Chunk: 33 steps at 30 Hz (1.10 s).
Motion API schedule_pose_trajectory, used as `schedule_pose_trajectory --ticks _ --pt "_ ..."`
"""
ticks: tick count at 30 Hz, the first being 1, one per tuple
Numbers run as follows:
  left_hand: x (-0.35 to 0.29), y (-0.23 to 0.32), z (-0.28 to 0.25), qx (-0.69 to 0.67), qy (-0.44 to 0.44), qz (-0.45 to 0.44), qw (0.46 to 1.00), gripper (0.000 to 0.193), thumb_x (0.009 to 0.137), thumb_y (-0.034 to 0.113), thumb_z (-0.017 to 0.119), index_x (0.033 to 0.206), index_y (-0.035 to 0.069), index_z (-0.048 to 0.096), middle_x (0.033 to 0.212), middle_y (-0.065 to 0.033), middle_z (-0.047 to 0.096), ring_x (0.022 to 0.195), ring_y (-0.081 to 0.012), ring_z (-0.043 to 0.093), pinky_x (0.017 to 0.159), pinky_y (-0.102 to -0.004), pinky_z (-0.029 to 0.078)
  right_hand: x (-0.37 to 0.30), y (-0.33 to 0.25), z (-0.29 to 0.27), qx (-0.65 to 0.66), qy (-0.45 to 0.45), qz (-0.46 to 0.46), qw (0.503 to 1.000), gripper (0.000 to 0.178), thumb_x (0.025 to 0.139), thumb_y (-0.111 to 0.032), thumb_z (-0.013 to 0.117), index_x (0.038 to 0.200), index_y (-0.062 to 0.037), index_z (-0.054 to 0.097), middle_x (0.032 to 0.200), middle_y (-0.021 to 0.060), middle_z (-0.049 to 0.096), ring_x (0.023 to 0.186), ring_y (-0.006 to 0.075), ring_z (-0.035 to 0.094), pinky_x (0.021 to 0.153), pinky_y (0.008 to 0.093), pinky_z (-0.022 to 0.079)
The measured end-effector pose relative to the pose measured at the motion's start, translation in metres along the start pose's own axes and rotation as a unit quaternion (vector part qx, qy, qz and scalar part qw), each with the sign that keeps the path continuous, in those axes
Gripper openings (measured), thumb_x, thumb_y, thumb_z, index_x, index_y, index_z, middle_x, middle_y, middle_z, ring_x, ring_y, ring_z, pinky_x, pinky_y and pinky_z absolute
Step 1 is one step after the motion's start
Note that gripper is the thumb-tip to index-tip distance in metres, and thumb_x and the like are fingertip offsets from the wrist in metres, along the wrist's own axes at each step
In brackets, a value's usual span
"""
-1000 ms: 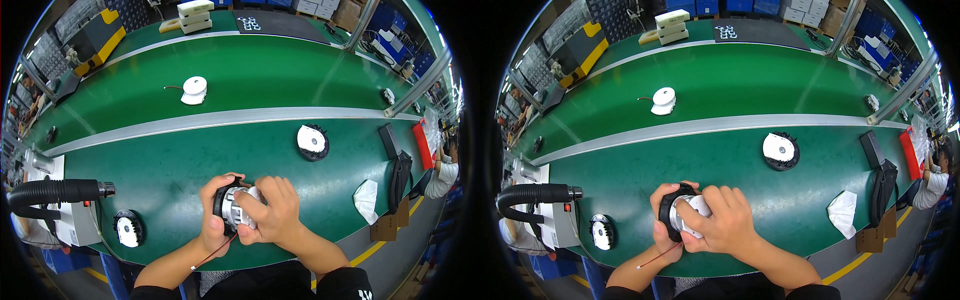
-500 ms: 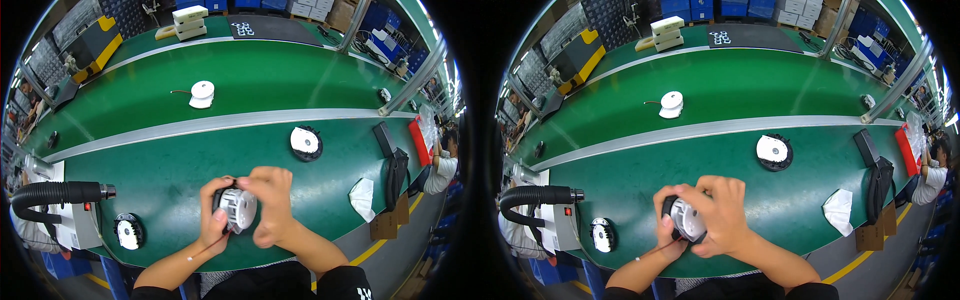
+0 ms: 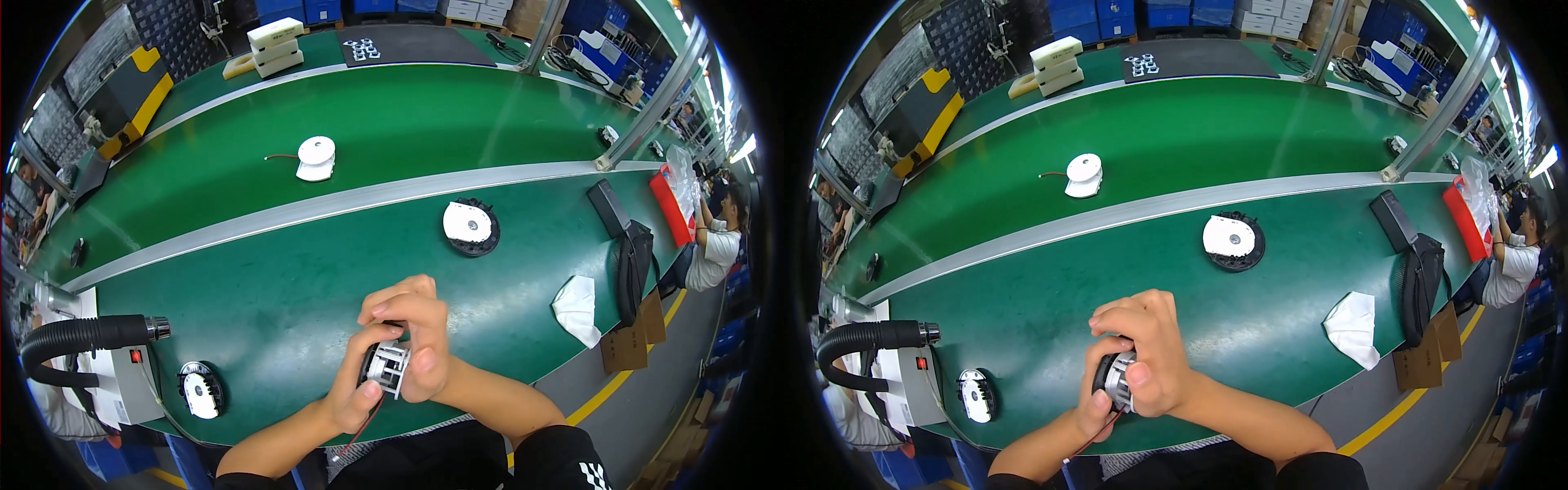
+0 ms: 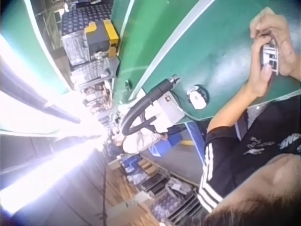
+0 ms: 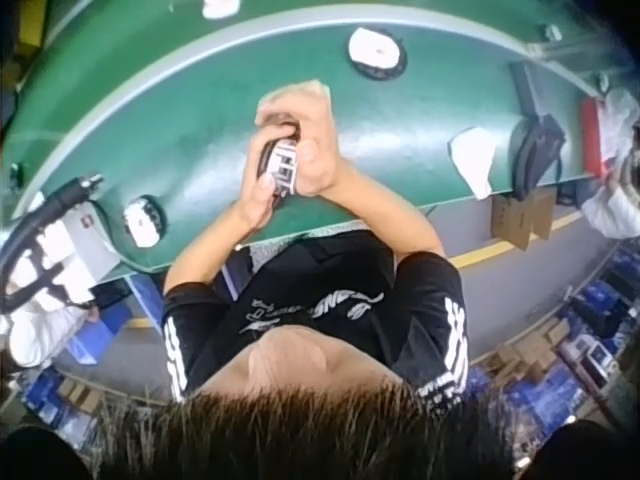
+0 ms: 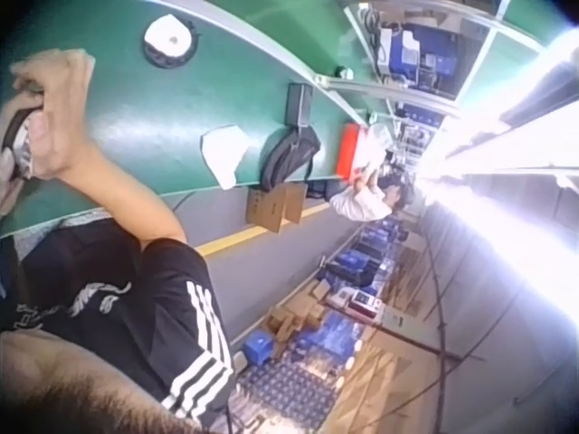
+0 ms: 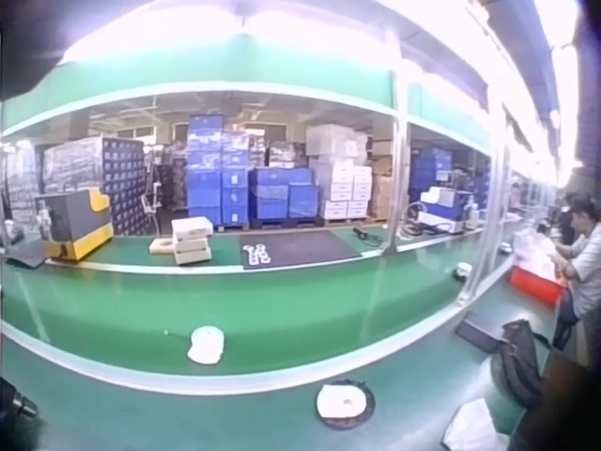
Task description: The person assembles components of an electronic device by hand, joining a circuit board and wires into a housing.
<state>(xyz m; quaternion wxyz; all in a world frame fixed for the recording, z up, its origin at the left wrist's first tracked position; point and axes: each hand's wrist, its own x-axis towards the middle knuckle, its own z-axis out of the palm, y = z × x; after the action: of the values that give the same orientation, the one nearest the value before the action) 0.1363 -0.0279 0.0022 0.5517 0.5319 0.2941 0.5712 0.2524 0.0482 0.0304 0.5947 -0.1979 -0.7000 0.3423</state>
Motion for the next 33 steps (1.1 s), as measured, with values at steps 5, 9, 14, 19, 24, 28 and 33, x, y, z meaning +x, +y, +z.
schedule_pose_trajectory --ticks 5,9,14,19,24,28,33 --pt "0.011 0.001 -0.006 -0.001 0.013 -0.023 1.0 0.067 0.095 0.051 0.051 0.137 0.001 0.037 0.133 -0.0188 0.044 0.121 -0.0262 0.049 0.104 -0.0389 0.038 0.003 0.01 -0.004 -0.063 -0.036 -0.02 0.997 0.06 0.101 -0.056 0.023 0.114 -0.0031 0.048 0.096 0.0155 0.057 0.086 0.021 0.048 0.084 0.0357 0.035" --pt "0.027 0.011 -0.007 -0.127 0.047 -0.011 0.991 0.071 0.093 0.058 0.052 0.142 0.011 0.033 0.135 -0.0202 0.045 0.124 -0.0338 0.051 0.098 -0.049 0.048 0.013 0.004 0.001 0.121 0.082 0.064 0.987 0.059 0.101 -0.057 0.022 0.114 -0.0043 0.045 0.097 0.0136 0.055 0.092 0.0209 0.049 0.087 0.0347 0.036" --pt "0.043 0.023 -0.018 -0.19 0.133 -0.026 0.973 0.065 0.096 0.059 0.04 0.143 0.015 0.034 0.136 -0.022 0.047 0.117 -0.037 0.057 0.088 -0.0529 0.055 0.023 0.01 -0.017 0.232 0.128 0.129 0.956 0.051 0.103 -0.048 0.019 0.113 -0.0061 0.046 0.092 0.0095 0.055 0.089 0.0169 0.049 0.085 0.0319 0.036" --pt "0.055 0.036 -0.025 0.069 0.141 0.074 0.985 0.07 0.093 0.058 0.049 0.142 0.01 0.036 0.136 -0.0195 0.046 0.116 -0.0306 0.057 0.087 -0.0426 0.056 0.018 0.017 -0.014 0.357 0.091 0.275 0.888 0.05 0.104 -0.047 0.019 0.111 -0.0078 0.049 0.079 0.0051 0.055 0.076 0.0121 0.045 0.076 0.0277 0.035" --pt "0.1 0.032 -0.055 -0.019 0.193 0.057 0.979 0.066 0.096 0.057 0.043 0.138 0.006 0.041 0.132 -0.0183 0.05 0.115 -0.0316 0.057 0.087 -0.0471 0.056 0.019 0.02 -0.016 0.582 0.102 0.33 0.737 0.059 0.104 -0.051 0.021 0.121 -0.0035 0.051 0.067 0.0051 0.047 0.056 0.0136 0.036 0.057 0.0269 0.033" --pt "0.169 0.029 -0.112 -0.462 0.342 -0.038 0.817 0.067 0.099 0.053 0.035 0.141 0.001 0.038 0.137 -0.0233 0.045 0.128 -0.0449 0.041 0.106 -0.0686 0.036 0.025 0.017 -0.024 0.67 0.033 0.329 0.665 0.072 0.103 -0.058 0.014 0.145 -0.005 0.041 0.067 0.0048 0.049 0.053 0.0135 0.035 0.053 0.0265 0.033" --pt "0.186 0.01 -0.165 -0.398 0.378 0.008 0.836 0.066 0.101 0.053 0.027 0.143 0.003 0.038 0.148 -0.0214 0.038 0.138 -0.0427 0.034 0.111 -0.0681 0.03 0.026 0.019 -0.02 0.703 0.019 0.324 0.633 0.074 0.102 -0.059 0.014 0.154 -0.0081 0.028 0.062 0.0045 0.044 0.054 0.0143 0.034 0.053 0.0271 0.033"
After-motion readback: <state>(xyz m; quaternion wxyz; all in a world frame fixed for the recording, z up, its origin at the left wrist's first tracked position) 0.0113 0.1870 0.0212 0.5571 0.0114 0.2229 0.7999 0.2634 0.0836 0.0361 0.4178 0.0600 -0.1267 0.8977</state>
